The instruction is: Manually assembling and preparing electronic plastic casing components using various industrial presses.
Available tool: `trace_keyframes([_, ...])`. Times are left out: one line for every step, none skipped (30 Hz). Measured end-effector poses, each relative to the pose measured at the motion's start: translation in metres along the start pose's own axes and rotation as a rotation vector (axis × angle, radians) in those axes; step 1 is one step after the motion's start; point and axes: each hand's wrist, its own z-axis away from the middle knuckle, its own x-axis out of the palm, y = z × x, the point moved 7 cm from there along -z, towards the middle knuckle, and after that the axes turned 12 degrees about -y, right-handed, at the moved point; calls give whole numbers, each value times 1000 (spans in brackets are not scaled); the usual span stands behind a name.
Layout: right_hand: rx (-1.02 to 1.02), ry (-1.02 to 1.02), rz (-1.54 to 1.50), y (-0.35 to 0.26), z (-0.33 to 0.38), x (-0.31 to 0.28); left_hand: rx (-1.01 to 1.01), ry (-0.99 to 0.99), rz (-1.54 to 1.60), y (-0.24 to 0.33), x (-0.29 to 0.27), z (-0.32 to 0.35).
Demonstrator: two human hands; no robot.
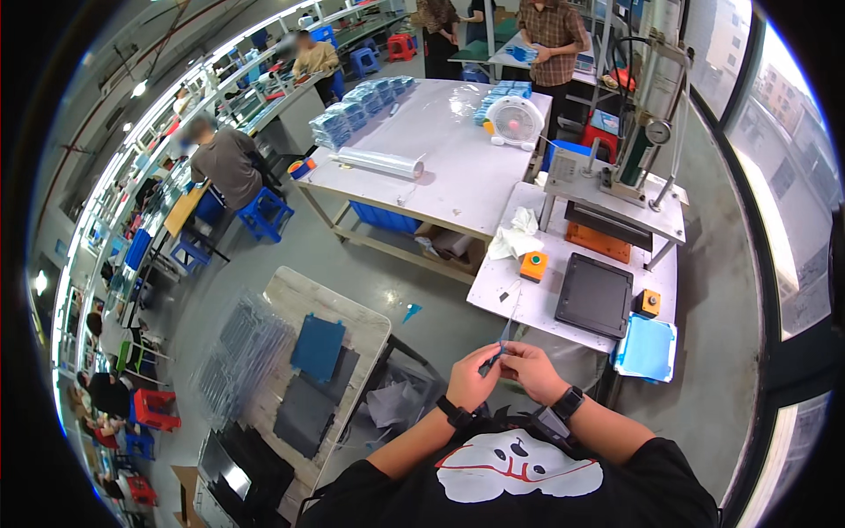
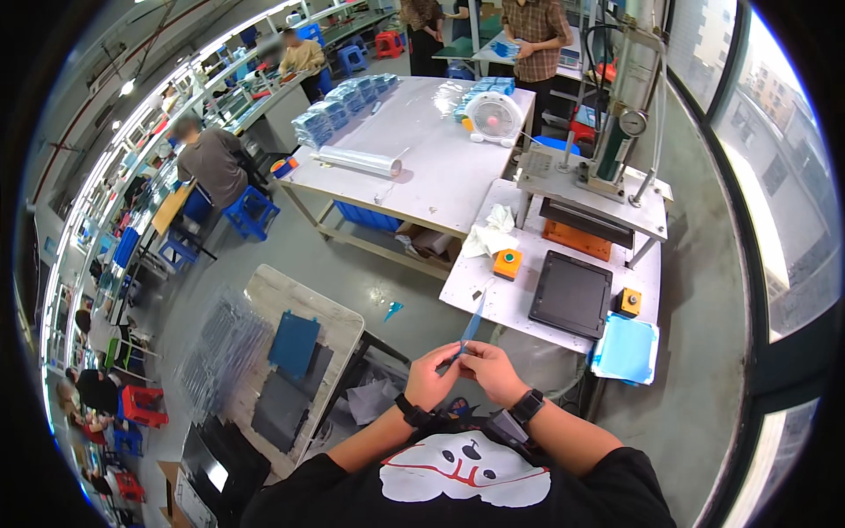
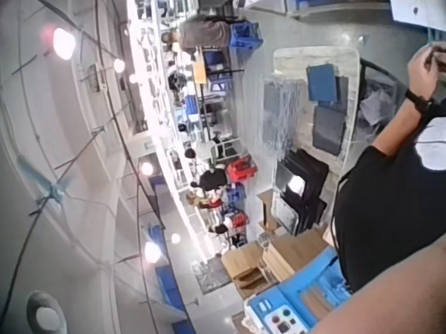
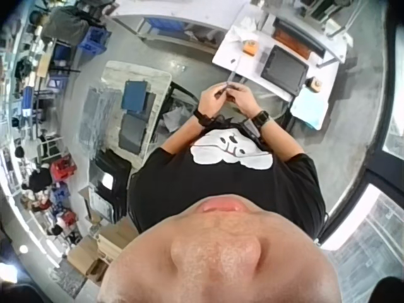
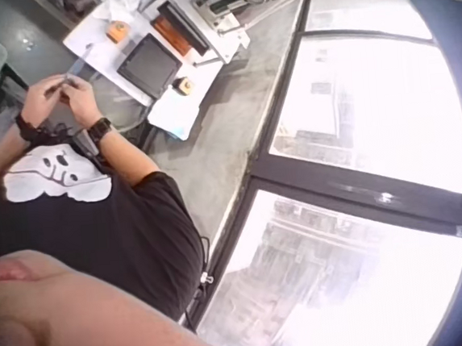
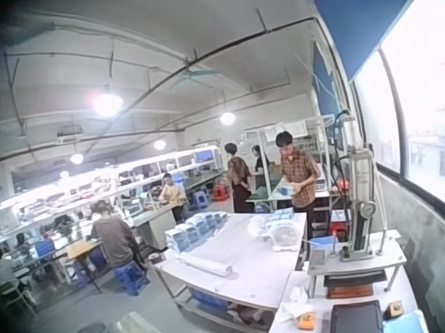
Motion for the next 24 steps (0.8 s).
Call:
trace_keyframes([-3, 15, -1, 4, 0, 1, -75, 5, 118, -9, 0, 6])
trace_keyframes([-6, 31, -3, 7, -1, 2, -151, 10, 237, -18, 0, 12])
trace_keyframes([3, 26, -5, 11, -2, 2, -159, 15, 235, -20, -2, 15])
trace_keyframes([-3, 41, 56, 14, -4, -1, -219, 1, 301, -27, -1, 18])
trace_keyframes([-6, 58, 114, 18, -6, -3, -282, -14, 369, -34, 0, 21])
trace_keyframes([11, 65, 105, 23, -12, -7, -301, -18, 375, -39, -1, 20])
trace_keyframes([-30, 88, 219, 21, -12, -12, -319, -37, 239, -40, -4, 21])
trace_keyframes([-67, 112, 332, 17, -12, -18, -335, -62, 105, -42, -6, 19])
trace_keyframes([-62, 133, 377, 13, -9, -17, -428, -62, 263, -55, -6, 22])
trace_keyframes([-56, 150, 423, 3, -8, -15, -523, -55, 416, -67, -9, 22])
trace_keyframes([-52, 166, 339, 0, -4, -21, -619, -20, 633, -71, -13, 20])
trace_keyframes([-59, 187, 256, -3, -2, -29, -710, 18, 845, -77, -18, 14])
trace_keyframes([-53, 206, 170, -5, 1, -37, -717, -24, 935, -95, -27, 9])
trace_keyframes([-51, 223, 84, -5, 6, -47, -720, -62, 1023, -112, -36, 5])
trace_keyframes([-33, 253, 63, -3, 11, -62, -737, -38, 1031, -112, -48, -4])
trace_keyframes([-28, 259, 46, 2, 18, -77, -751, -12, 1034, -110, -60, -11])
trace_keyframes([-7, 261, -6, 11, 24, -95, -743, -43, 1055, -122, -68, -15])
trace_keyframes([12, 261, -60, 23, 30, -113, -758, -49, 1043, -125, -78, -18])
trace_keyframes([14, 266, -79, 37, 37, -134, -741, -117, 1047, -122, -83, -24])
trace_keyframes([86, 274, -112, 63, 48, -156, -727, -190, 1052, -115, -85, -29])
trace_keyframes([159, 281, -146, 90, 57, -179, -745, -222, 1014, -112, -85, -33])
trace_keyframes([162, 280, -170, 113, 61, -199, -765, -228, 998, -111, -85, -34])
trace_keyframes([220, 279, -234, 143, 66, -218, -788, -212, 968, -113, -83, -33])
trace_keyframes([276, 278, -301, 175, 68, -242, -810, -199, 937, -117, -80, -33])
